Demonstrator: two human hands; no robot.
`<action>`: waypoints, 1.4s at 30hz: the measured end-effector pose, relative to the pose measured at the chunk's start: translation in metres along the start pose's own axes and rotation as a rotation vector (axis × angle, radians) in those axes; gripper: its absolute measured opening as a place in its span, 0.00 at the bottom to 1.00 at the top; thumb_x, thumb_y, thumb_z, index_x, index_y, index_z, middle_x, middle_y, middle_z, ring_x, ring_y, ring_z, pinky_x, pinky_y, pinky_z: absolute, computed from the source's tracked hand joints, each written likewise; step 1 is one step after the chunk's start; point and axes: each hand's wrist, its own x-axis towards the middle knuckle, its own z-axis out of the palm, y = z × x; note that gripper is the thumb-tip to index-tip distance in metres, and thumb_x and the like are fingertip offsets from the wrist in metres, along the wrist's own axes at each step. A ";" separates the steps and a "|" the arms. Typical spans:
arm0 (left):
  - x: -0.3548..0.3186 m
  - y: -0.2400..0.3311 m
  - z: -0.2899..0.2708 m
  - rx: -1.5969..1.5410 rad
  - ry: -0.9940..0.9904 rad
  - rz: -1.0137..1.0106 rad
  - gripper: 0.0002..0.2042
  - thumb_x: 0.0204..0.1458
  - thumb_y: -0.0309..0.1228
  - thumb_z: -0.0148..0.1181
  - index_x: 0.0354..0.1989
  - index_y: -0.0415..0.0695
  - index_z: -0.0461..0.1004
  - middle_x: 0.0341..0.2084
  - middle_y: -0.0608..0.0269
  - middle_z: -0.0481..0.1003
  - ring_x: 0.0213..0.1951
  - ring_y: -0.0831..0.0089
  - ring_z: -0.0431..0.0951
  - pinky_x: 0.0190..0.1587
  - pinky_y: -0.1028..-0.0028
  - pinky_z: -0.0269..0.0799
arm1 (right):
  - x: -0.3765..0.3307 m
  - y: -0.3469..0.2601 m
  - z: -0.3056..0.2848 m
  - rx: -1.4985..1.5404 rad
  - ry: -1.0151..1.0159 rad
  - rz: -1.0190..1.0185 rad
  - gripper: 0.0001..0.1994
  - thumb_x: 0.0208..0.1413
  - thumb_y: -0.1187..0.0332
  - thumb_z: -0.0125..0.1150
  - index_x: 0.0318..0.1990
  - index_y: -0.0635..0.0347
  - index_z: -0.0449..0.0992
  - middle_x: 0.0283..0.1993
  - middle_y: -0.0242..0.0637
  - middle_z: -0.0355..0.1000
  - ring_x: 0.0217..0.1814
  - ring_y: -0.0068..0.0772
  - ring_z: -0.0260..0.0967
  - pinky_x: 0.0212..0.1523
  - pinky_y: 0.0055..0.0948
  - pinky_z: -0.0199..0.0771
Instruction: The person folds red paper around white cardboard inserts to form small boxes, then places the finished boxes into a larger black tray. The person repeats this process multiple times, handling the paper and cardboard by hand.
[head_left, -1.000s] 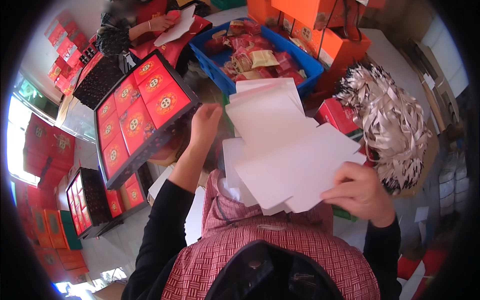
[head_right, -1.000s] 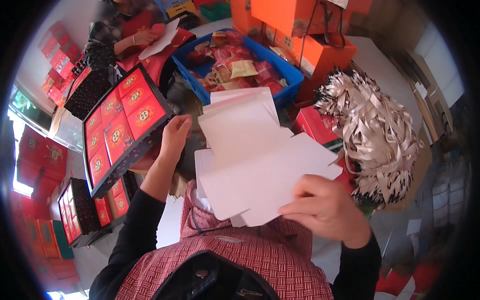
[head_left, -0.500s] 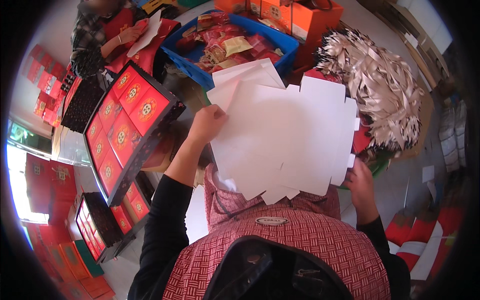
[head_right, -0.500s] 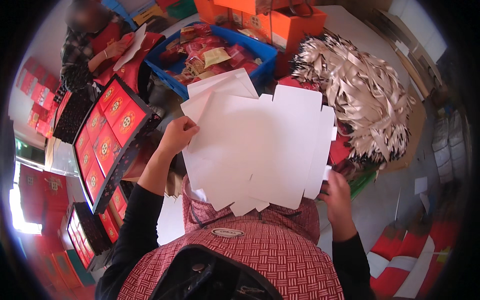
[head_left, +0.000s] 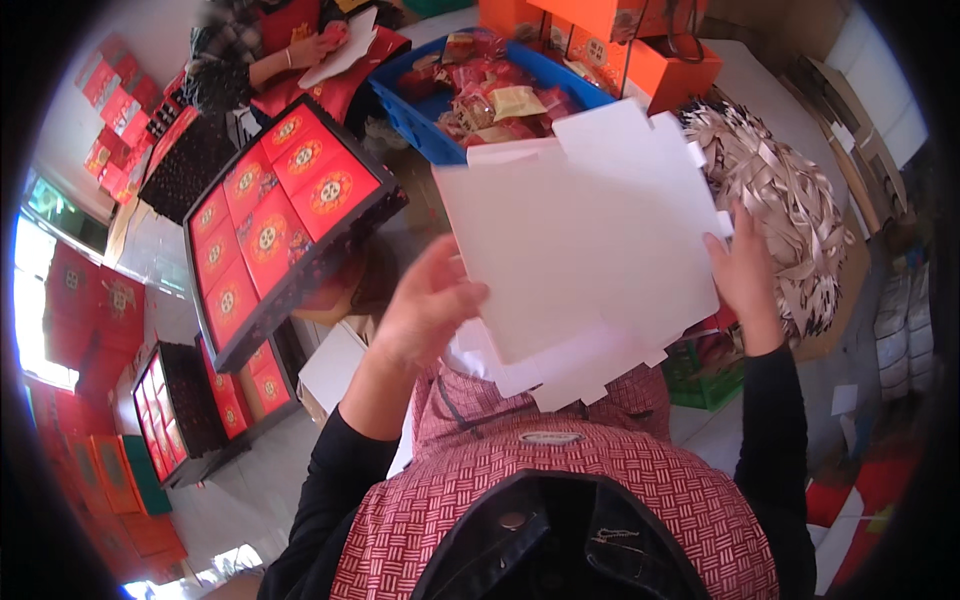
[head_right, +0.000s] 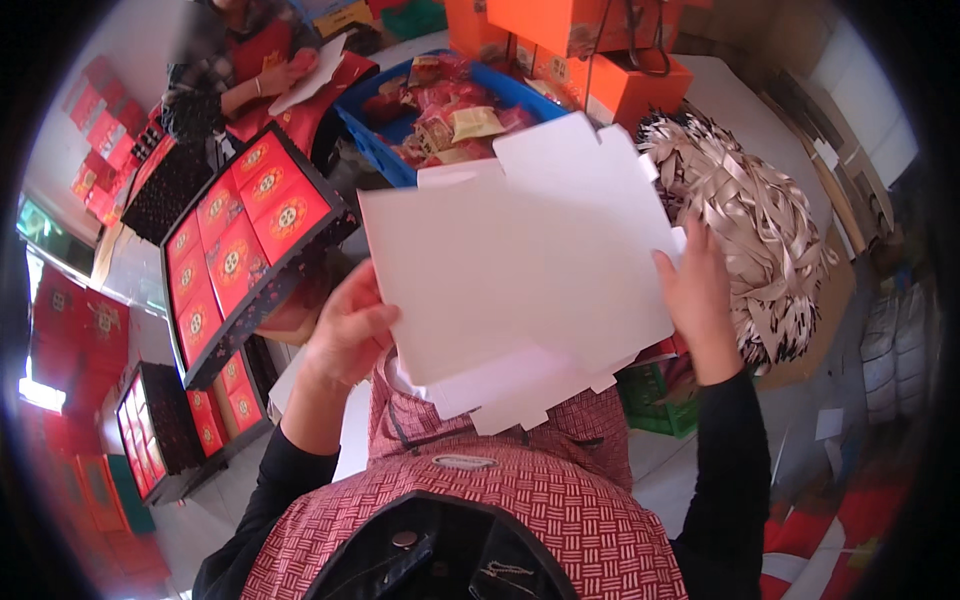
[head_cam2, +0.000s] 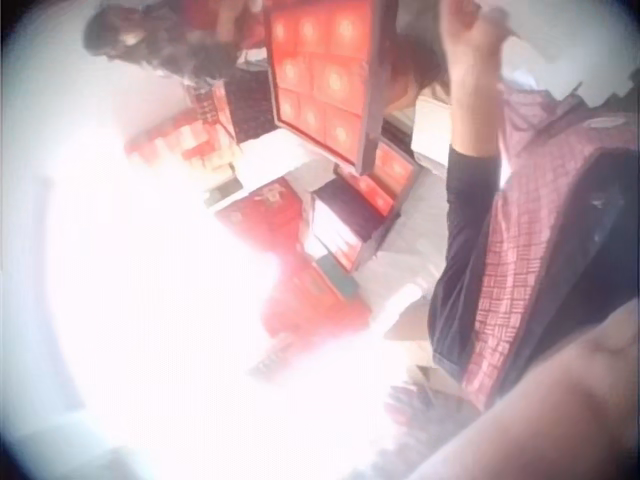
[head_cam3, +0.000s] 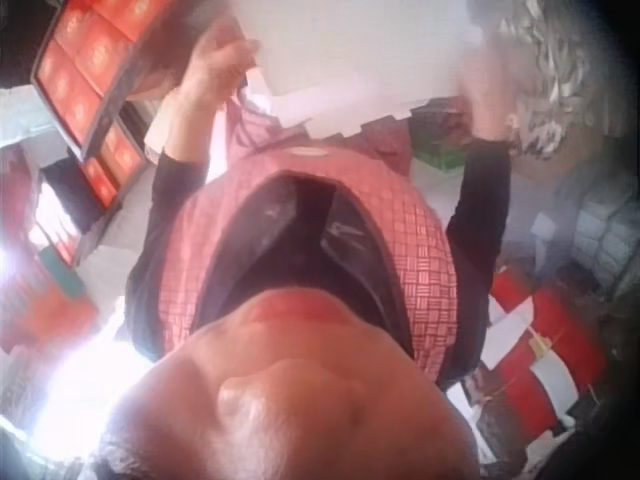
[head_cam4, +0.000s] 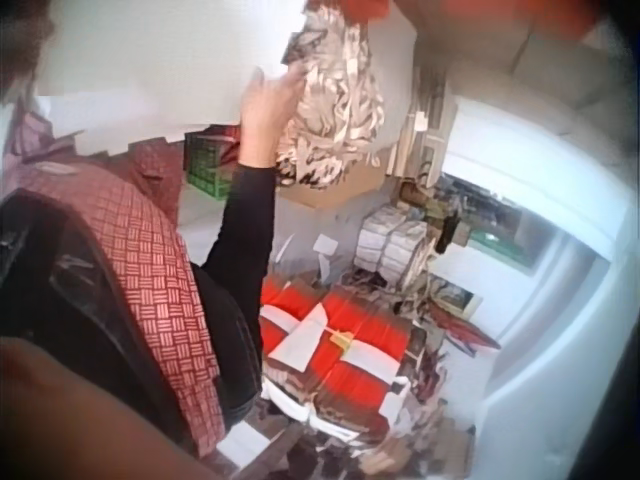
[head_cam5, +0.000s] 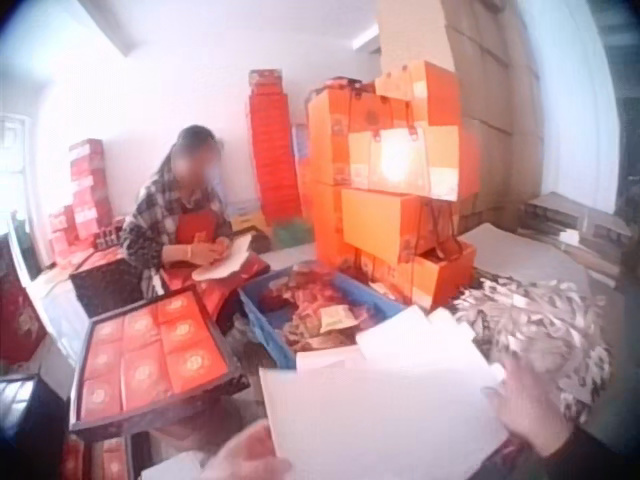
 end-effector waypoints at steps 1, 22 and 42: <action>-0.009 -0.007 0.003 0.034 0.047 -0.089 0.25 0.49 0.20 0.56 0.58 0.34 0.61 0.45 0.57 0.74 0.45 0.69 0.77 0.48 0.70 0.74 | 0.004 -0.031 -0.009 0.039 0.096 -0.212 0.20 0.48 0.69 0.66 0.48 0.66 0.72 0.49 0.46 0.70 0.49 0.52 0.68 0.49 0.40 0.70; -0.010 -0.055 -0.017 -0.162 0.077 -0.303 0.20 0.61 0.37 0.53 0.53 0.33 0.62 0.40 0.52 0.73 0.35 0.65 0.78 0.36 0.72 0.73 | -0.062 -0.129 0.021 0.646 -0.100 -0.814 0.07 0.34 0.76 0.63 0.21 0.60 0.68 0.21 0.33 0.57 0.21 0.32 0.61 0.20 0.29 0.62; -0.013 -0.054 -0.008 0.081 0.238 -0.254 0.24 0.57 0.39 0.58 0.52 0.31 0.60 0.37 0.48 0.73 0.28 0.66 0.78 0.30 0.71 0.76 | -0.047 -0.133 0.008 0.775 -0.163 -0.608 0.07 0.45 0.79 0.64 0.32 0.64 0.74 0.29 0.36 0.66 0.27 0.34 0.70 0.24 0.29 0.69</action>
